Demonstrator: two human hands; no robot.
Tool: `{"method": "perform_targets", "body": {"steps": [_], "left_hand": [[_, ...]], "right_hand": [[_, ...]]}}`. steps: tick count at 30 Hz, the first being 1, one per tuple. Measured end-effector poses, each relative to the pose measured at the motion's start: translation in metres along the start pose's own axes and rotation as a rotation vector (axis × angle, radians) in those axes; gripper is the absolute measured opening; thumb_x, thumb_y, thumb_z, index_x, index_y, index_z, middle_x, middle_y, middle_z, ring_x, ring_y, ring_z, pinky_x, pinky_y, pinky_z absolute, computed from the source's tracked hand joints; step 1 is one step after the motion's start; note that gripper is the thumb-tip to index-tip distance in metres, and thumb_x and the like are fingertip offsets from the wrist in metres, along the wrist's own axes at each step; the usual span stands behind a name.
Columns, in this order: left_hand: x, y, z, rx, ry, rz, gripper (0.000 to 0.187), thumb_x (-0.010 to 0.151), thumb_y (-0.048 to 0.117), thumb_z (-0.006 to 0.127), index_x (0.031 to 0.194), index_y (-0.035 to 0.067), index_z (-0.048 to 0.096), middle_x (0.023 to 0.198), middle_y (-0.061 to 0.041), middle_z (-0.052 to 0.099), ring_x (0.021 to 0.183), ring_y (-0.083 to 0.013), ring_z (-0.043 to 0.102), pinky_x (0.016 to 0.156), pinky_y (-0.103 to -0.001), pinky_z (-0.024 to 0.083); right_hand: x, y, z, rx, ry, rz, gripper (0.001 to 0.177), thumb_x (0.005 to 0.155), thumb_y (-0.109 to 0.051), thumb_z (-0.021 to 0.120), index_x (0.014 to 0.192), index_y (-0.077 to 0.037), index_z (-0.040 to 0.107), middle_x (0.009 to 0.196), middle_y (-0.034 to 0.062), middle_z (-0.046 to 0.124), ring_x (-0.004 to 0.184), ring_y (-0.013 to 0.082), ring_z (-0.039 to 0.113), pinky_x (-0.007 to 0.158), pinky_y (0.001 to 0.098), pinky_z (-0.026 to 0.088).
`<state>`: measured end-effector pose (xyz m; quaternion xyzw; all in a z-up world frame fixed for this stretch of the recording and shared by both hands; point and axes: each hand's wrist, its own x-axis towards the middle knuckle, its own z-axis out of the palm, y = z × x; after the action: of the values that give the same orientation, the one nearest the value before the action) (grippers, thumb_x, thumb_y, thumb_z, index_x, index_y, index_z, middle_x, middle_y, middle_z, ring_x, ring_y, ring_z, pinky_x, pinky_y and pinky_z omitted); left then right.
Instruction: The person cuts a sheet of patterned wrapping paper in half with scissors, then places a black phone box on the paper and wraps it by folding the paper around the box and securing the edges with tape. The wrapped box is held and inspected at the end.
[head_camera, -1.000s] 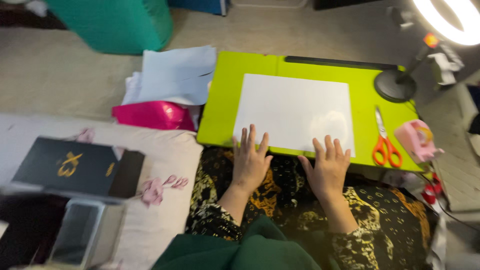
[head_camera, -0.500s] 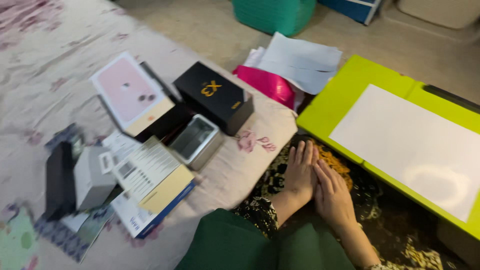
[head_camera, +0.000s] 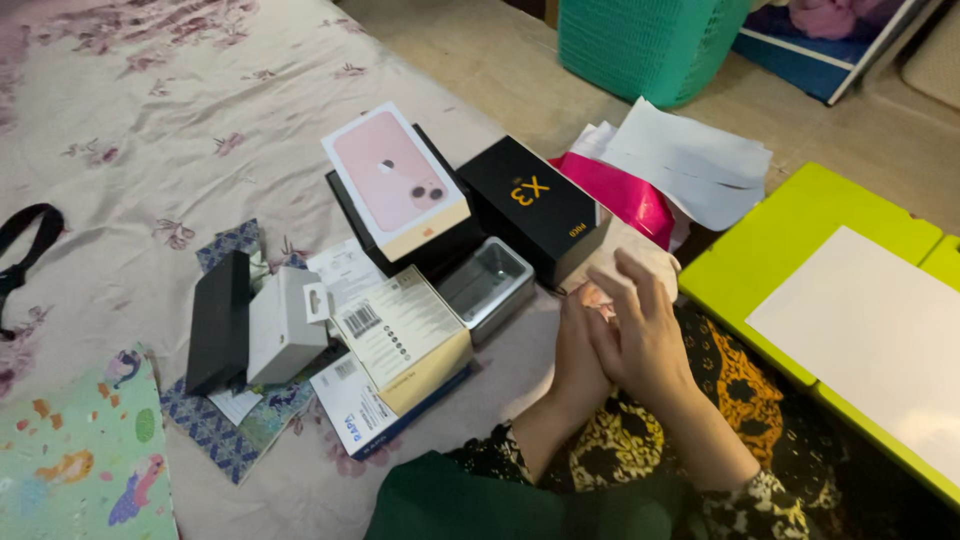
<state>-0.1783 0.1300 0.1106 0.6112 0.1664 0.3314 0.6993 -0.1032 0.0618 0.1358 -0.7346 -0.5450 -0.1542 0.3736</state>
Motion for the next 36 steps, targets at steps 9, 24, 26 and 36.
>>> {"method": "perform_targets", "body": {"steps": [9, 24, 26, 36], "left_hand": [[0.01, -0.031, -0.001, 0.298, 0.133, -0.017, 0.062, 0.095, 0.005, 0.066, 0.144, -0.007, 0.031, 0.14, -0.025, 0.041, 0.134, -0.036, 0.047, 0.111, -0.046, 0.039], [0.015, -0.073, -0.001, -0.119, 0.188, -0.188, 0.06, 0.092, 0.0, 0.056, 0.146, -0.002, 0.03, 0.137, -0.017, 0.048, 0.122, -0.0251, 0.063, 0.097, -0.034, 0.055], [0.014, -0.073, -0.001, -0.103, 0.197, -0.142, 0.06, 0.091, -0.001, 0.058, 0.145, -0.003, 0.031, 0.139, -0.017, 0.048, 0.122, -0.025, 0.062, 0.097, -0.034, 0.056], [0.011, -0.061, -0.001, -0.013, 0.159, -0.198, 0.062, 0.093, 0.0, 0.057, 0.147, -0.003, 0.027, 0.145, -0.015, 0.043, 0.125, -0.0235, 0.059, 0.102, -0.033, 0.05]], "right_hand": [[0.06, 0.016, 0.047, 0.026, -0.054, 0.103, 0.086, 0.072, -0.035, 0.088, 0.144, -0.008, 0.049, 0.153, 0.0333, 0.029, 0.141, 0.0518, 0.034, 0.111, 0.0552, 0.038], [0.06, 0.049, 0.055, 0.567, 0.077, 0.547, 0.068, 0.079, -0.027, 0.083, 0.138, -0.008, 0.056, 0.122, 0.0121, 0.06, 0.11, 0.0275, 0.059, 0.094, 0.043, 0.051], [0.056, 0.064, 0.05, 0.963, 0.151, 0.735, 0.057, 0.087, -0.026, 0.078, 0.134, -0.004, 0.054, 0.115, 0.0079, 0.063, 0.102, 0.0217, 0.062, 0.091, 0.039, 0.053], [0.04, 0.044, 0.043, 0.589, 0.119, 0.489, 0.066, 0.082, -0.027, 0.08, 0.14, -0.009, 0.054, 0.127, 0.015, 0.051, 0.116, 0.0258, 0.059, 0.1, 0.0381, 0.055]]}}
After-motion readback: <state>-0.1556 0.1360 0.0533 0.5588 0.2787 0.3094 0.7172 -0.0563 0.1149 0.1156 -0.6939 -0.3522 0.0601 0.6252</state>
